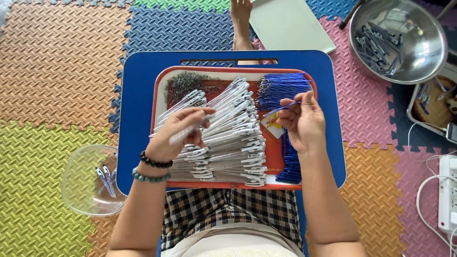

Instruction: The person sits on the floor and assembles pens by inserting blue ink cartridges into white pen barrels. They pick up a barrel, insert a cartridge, and place the completed pen into a clear container, repeating this process continuously.

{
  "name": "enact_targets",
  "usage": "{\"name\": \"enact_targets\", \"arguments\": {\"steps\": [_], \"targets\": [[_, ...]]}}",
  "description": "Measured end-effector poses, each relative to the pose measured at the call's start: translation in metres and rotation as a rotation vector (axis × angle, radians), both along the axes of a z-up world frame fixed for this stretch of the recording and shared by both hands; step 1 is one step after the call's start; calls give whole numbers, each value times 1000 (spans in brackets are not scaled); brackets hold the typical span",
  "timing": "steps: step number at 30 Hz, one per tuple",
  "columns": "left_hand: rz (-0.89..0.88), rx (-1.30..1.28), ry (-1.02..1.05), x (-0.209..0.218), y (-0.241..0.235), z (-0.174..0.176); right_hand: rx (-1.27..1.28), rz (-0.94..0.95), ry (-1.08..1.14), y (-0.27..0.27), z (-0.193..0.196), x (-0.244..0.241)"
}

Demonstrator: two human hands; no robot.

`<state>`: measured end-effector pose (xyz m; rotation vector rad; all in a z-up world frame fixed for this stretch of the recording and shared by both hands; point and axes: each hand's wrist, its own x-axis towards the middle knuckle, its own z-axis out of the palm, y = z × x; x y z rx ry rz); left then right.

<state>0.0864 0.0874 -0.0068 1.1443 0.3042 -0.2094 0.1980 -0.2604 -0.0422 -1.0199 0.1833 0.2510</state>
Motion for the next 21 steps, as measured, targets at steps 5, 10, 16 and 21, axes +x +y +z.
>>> {"name": "enact_targets", "arguments": {"steps": [5,10,16,21], "targets": [[92,20,70,10,16,-9,13,-32,-60,-12,1,-7],[119,22,72,5,17,-9,-5,-29,-79,-5,24,-20],[51,207,-176,-15,-5,8,-174,55,-283,9,53,-32],[52,67,-235,-19,-22,0,-248,95,-406,24,82,-39]]}}
